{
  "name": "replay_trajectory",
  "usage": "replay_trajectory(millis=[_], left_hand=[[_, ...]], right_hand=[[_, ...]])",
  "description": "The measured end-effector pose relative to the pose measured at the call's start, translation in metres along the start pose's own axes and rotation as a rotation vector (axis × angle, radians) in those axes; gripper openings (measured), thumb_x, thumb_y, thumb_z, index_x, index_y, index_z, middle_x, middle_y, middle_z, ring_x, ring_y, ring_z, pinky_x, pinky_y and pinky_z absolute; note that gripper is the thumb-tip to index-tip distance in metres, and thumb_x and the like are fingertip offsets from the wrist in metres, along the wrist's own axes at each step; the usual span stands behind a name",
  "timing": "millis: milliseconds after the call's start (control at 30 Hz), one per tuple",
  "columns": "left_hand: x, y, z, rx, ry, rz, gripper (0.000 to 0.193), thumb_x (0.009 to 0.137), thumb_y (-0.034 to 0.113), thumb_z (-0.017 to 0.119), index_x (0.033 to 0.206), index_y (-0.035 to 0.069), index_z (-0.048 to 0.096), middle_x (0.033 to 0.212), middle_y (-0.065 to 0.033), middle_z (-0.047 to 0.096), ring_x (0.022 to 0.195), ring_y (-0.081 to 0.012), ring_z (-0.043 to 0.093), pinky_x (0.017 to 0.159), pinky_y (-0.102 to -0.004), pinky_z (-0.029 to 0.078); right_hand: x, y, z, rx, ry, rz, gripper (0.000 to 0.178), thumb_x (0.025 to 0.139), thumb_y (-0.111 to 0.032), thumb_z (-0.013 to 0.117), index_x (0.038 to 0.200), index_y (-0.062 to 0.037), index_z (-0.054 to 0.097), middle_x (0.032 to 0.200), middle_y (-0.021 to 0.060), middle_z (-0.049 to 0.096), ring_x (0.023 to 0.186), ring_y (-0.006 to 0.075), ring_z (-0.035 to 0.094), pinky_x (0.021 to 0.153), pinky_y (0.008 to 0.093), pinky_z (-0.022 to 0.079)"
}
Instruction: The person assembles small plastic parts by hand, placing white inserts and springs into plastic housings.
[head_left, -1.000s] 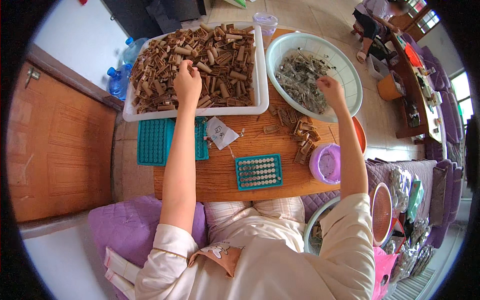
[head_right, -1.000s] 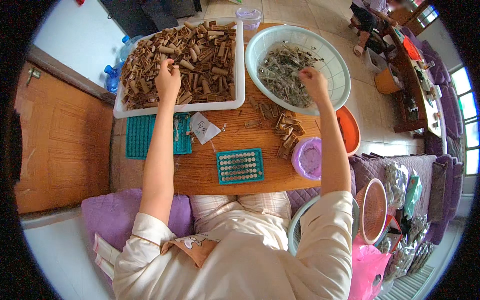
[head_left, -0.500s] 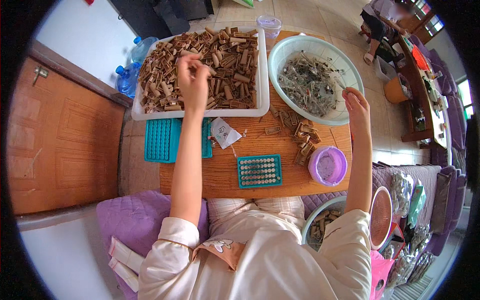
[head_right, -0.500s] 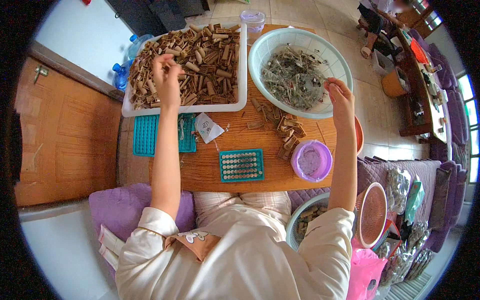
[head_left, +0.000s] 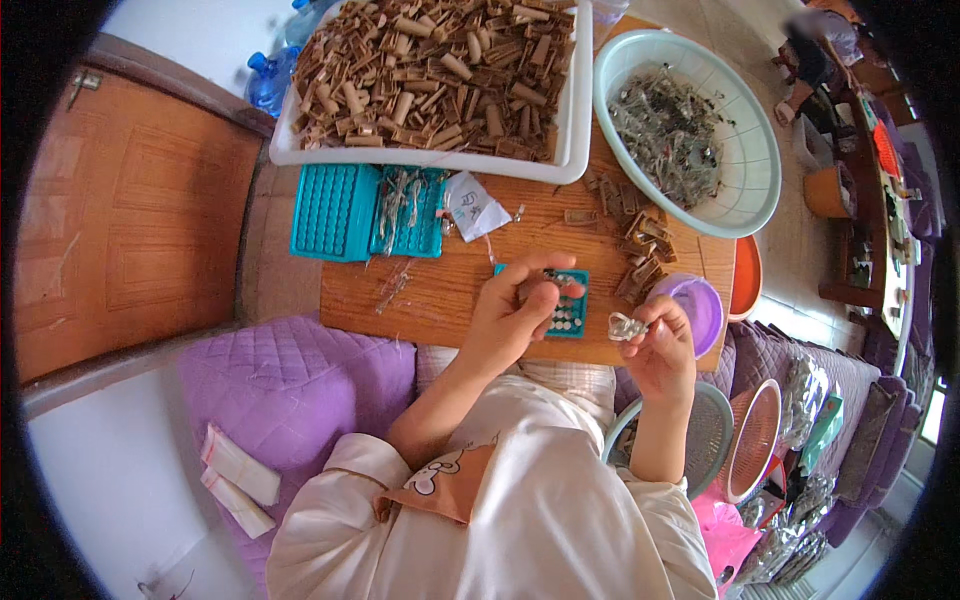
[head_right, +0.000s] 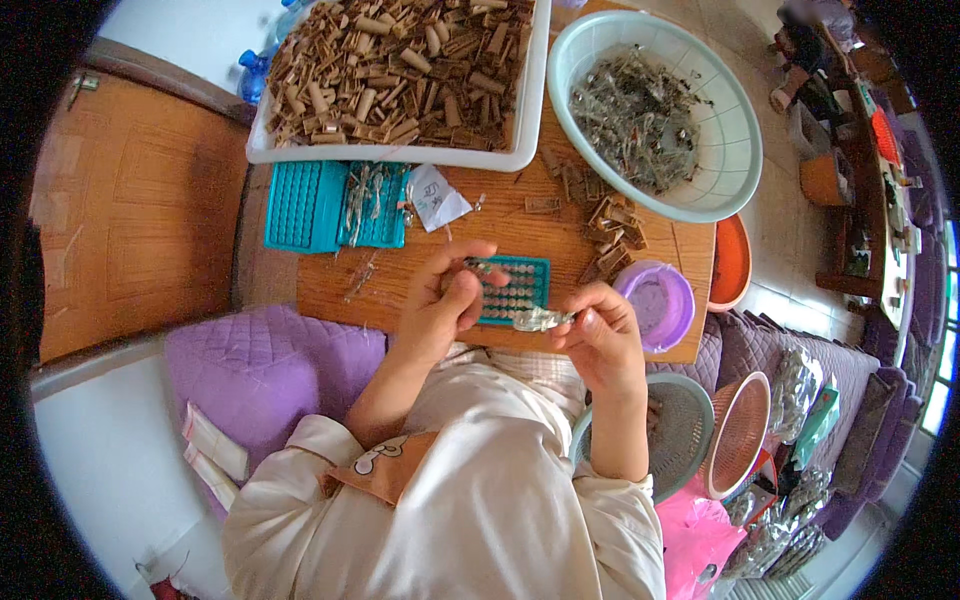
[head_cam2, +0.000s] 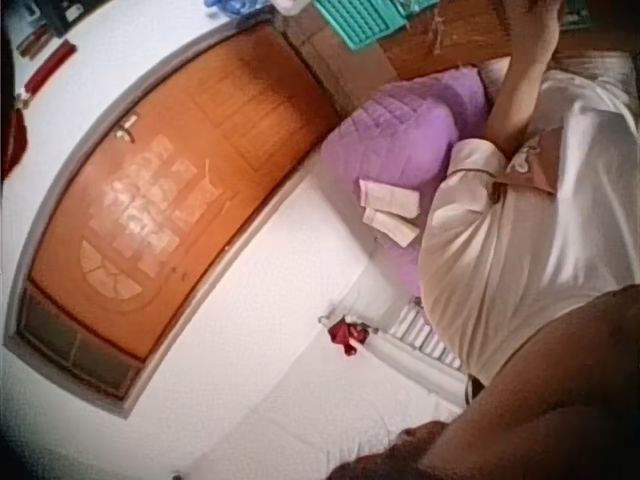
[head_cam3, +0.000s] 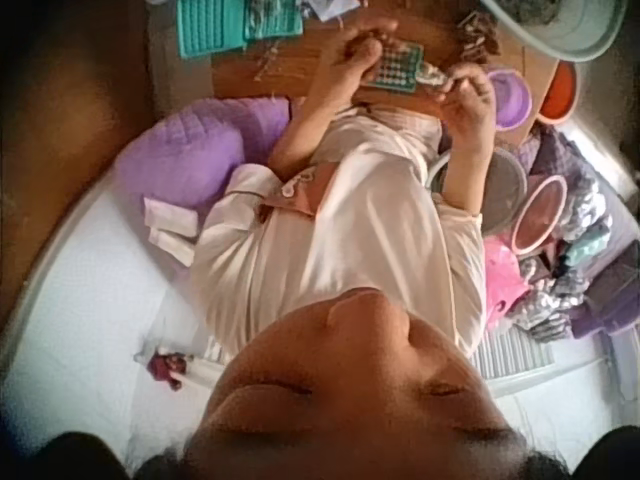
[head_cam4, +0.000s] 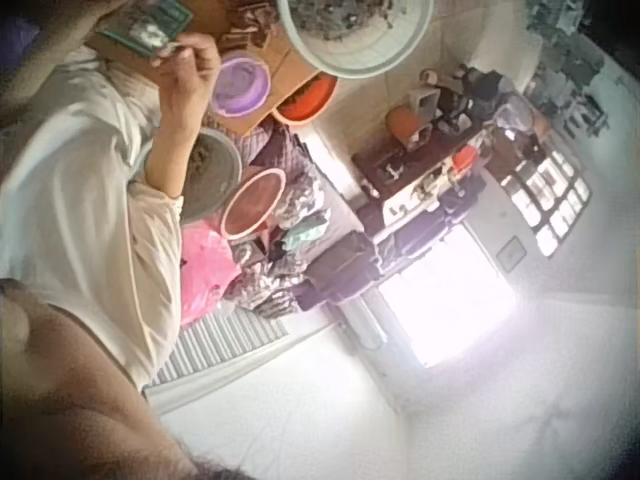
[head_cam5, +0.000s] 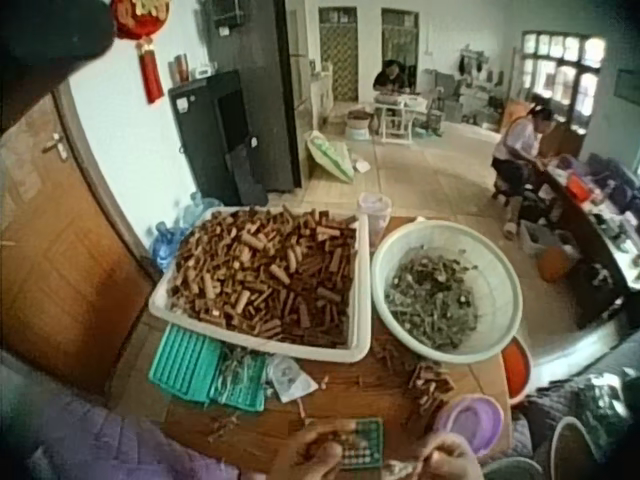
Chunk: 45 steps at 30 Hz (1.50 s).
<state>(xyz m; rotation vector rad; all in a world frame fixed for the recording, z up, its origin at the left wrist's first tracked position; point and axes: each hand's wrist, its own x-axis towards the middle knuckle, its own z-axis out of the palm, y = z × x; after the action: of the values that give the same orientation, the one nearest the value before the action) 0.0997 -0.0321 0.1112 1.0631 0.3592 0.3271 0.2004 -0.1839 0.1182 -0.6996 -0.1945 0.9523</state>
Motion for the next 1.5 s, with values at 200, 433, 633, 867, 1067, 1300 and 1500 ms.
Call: replay_trajectory(millis=[200,433,633,867,1067,1300,1500], left_hand=[[-0.02,0.001,-0.017,0.097,0.118,0.039,0.027,0.081,0.023,0.054,0.099,0.005,0.044,0.077,-0.0094,0.06,0.044,-0.001,0.036,0.038,-0.0144,0.028],[-0.031,0.0,-0.022,0.083,0.139,0.02,0.023,0.081,0.019,0.053,0.095,0.004,0.043,0.078,-0.0103,0.06,0.045,-0.0013,0.038,0.04,-0.0146,0.032],[-0.032,0.008,-0.025,0.633,0.049,0.436,0.017,0.073,0.016,0.062,0.083,0.005,0.053,0.085,-0.0072,0.056,0.068,-0.0114,0.049,0.06,-0.022,0.039],[-0.043,0.008,-0.016,0.6,-0.172,0.435,0.018,0.066,0.004,0.064,0.082,0.007,0.057,0.081,-0.0053,0.054,0.07,-0.0192,0.053,0.058,-0.0278,0.043],[-0.043,0.003,-0.028,0.52,-0.141,0.559,0.015,0.069,0.0,0.063,0.082,0.005,0.056,0.085,-0.0095,0.057,0.066,-0.0152,0.053,0.056,-0.0241,0.044],[-0.055,0.0,-0.03,0.205,-0.043,0.305,0.029,0.071,0.003,0.062,0.097,0.003,0.05,0.092,-0.0088,0.059,0.074,-0.0105,0.056,0.059,-0.0213,0.044],[-0.049,-0.001,-0.038,0.2,-0.042,0.303,0.043,0.065,0.002,0.068,0.101,0.002,0.044,0.09,-0.0125,0.059,0.067,-0.009,0.054,0.059,-0.0205,0.043]], right_hand=[[-0.007,0.03,0.007,0.225,-0.006,0.048,0.017,0.079,-0.014,0.055,0.092,-0.0042,0.051,0.077,0.0087,0.06,0.062,0.0149,0.057,0.063,0.0255,0.046],[-0.004,0.038,0.017,0.527,0.028,0.14,0.012,0.079,-0.016,0.056,0.088,-0.0081,0.053,0.077,0.0042,0.06,0.059,0.009,0.055,0.067,0.0286,0.045],[-0.007,0.031,0.027,-1.186,-0.145,0.135,0.003,0.075,-0.006,0.055,0.076,-0.0027,0.054,0.068,0.0082,0.057,0.061,0.0215,0.056,0.06,0.033,0.045],[-0.004,0.038,0.039,-1.475,0.294,-0.714,0.02,0.075,-0.01,0.055,0.094,-0.0029,0.053,0.106,0.0194,0.046,0.099,0.0293,0.046,0.081,0.0375,0.038],[-0.012,0.047,0.038,-1.265,-0.178,-0.476,0.031,0.069,-0.006,0.062,0.098,-0.0013,0.051,0.09,0.0129,0.057,0.075,0.0227,0.058,0.066,0.0302,0.046],[-0.009,0.05,0.053,-1.14,-0.047,-0.332,0.021,0.065,0.003,0.062,0.085,-0.0019,0.058,0.075,0.0081,0.059,0.058,0.0159,0.056,0.05,0.0247,0.045],[-0.006,0.06,0.053,-1.482,0.021,-0.604,0.029,0.061,0.002,0.064,0.089,-0.0039,0.059,0.068,0.0063,0.056,0.053,0.0172,0.05,0.048,0.0266,0.04]])
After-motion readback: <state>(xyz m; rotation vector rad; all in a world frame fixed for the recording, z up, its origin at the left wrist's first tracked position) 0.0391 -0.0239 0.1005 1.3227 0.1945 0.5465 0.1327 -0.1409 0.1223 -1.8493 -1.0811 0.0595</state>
